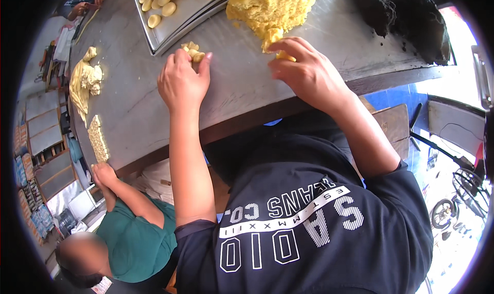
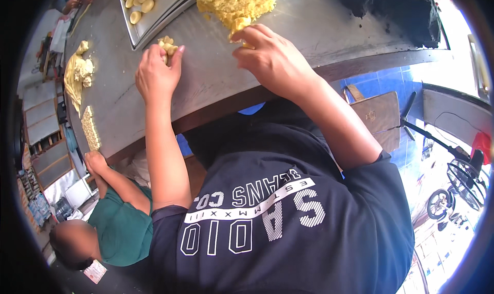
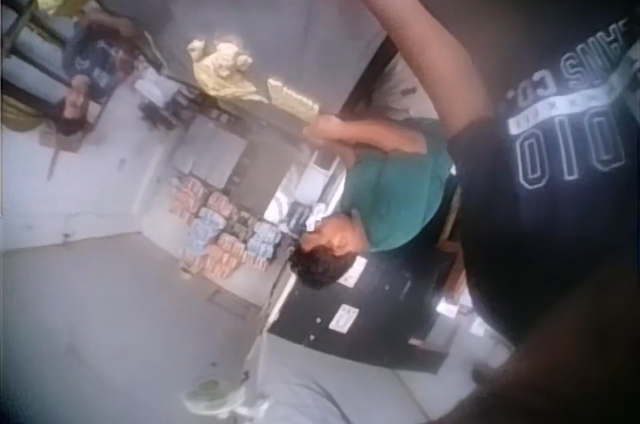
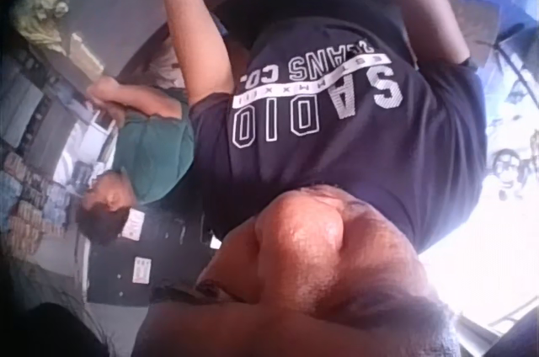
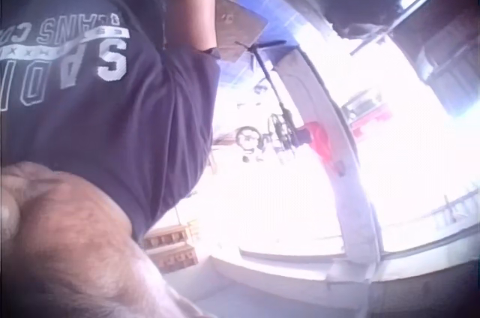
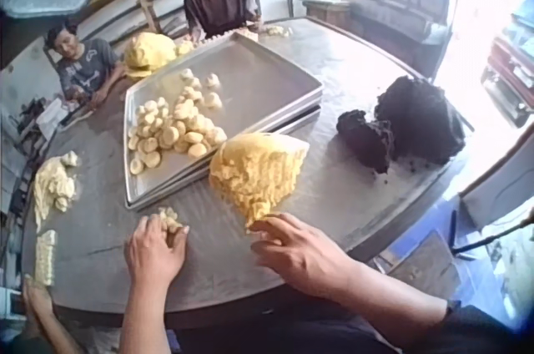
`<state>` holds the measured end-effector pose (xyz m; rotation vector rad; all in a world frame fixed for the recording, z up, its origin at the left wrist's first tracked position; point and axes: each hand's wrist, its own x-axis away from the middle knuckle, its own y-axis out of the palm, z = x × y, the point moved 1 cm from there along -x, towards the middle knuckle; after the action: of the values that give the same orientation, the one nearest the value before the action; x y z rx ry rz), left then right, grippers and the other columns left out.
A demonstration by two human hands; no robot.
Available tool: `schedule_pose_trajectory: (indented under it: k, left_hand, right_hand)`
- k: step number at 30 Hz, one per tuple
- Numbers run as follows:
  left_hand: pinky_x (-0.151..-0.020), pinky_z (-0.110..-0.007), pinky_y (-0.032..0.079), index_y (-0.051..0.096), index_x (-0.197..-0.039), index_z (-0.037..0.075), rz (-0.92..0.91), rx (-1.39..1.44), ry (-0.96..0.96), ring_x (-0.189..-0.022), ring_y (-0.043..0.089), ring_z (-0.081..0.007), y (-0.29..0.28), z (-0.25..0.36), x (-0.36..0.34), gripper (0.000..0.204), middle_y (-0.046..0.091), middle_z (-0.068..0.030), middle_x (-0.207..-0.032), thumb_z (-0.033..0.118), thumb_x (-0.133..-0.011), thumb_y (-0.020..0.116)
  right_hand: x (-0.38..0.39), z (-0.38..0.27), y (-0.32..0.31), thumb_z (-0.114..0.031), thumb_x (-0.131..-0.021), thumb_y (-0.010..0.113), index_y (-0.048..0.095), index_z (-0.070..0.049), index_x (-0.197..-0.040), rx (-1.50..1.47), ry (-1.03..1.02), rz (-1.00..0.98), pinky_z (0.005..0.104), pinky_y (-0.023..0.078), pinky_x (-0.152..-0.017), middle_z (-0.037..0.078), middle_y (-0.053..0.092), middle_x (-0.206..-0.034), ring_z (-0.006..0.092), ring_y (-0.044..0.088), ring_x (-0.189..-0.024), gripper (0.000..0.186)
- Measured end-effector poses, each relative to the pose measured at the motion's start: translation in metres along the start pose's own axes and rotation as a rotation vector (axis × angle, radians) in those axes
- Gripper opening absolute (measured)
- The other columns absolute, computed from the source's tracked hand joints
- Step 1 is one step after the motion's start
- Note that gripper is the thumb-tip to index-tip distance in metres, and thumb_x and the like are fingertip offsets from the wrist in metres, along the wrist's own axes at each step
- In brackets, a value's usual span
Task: The person shapes small pieces of yellow dough by hand on a metal table, filling them with a darker substance and placing them onto a metal tray.
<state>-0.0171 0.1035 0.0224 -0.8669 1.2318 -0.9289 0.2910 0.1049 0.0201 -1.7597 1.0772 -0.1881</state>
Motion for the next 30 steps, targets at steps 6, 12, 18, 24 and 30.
schedule_pose_trajectory:
  k: [6,12,18,24,30]
  left_hand:
    - [-0.09,-0.051,0.055,0.073,-0.093,0.011,0.083,-0.069,0.113,-0.095,0.071,-0.0362,0.01,-0.004,0.008,0.028,0.069,-0.0077,-0.098,0.035,-0.095,0.086]
    - [-0.089,-0.051,0.06,0.074,-0.098,0.008,0.131,0.012,0.108,-0.096,0.076,-0.038,0.006,-0.008,0.007,0.022,0.077,-0.0105,-0.103,0.027,-0.101,0.084]
    - [-0.095,-0.031,0.06,0.073,-0.108,0.001,0.067,0.93,-0.217,-0.099,0.077,-0.0171,-0.002,-0.017,0.048,0.013,0.082,-0.0086,-0.107,0.003,-0.103,0.085]
    - [-0.098,-0.03,0.063,0.077,-0.123,-0.003,-0.2,1.484,-0.61,-0.104,0.076,-0.0137,-0.027,-0.02,0.089,0.024,0.077,-0.0078,-0.12,-0.005,-0.101,0.086]
    - [-0.09,-0.04,0.063,0.082,-0.125,0.001,-0.089,0.609,0.16,-0.096,0.075,-0.027,-0.018,0.001,0.088,0.028,0.075,-0.0106,-0.118,0.008,-0.099,0.089]
  right_hand:
    - [0.008,0.013,-0.003,-0.005,-0.093,0.075,0.08,-0.004,-0.123,0.007,-0.009,-0.073,0.0443,0.063,-0.105,0.013,0.074,-0.137,0.0348,0.073,-0.128,0.03]
    - [-0.093,-0.021,0.032,-0.009,-0.096,0.07,0.076,-0.001,-0.113,0.187,-0.156,-0.085,0.0445,0.067,-0.09,0.017,0.075,-0.123,0.0353,0.077,-0.11,0.02]
    - [-0.129,-0.018,0.063,-0.015,-0.093,0.074,0.076,0.0,-0.105,0.437,-0.138,-0.356,0.0438,0.069,-0.076,0.021,0.075,-0.121,0.0337,0.077,-0.108,0.02]
    - [-0.01,-0.001,0.023,-0.015,-0.085,0.075,0.083,-0.001,-0.113,0.214,-0.378,-0.073,0.0351,0.068,-0.091,0.018,0.078,-0.127,0.029,0.074,-0.119,0.032]
    - [0.015,0.026,-0.009,-0.011,-0.09,0.086,0.082,-0.007,-0.128,0.032,-0.066,0.006,0.0457,0.062,-0.106,0.008,0.079,-0.139,0.0329,0.073,-0.126,0.038]
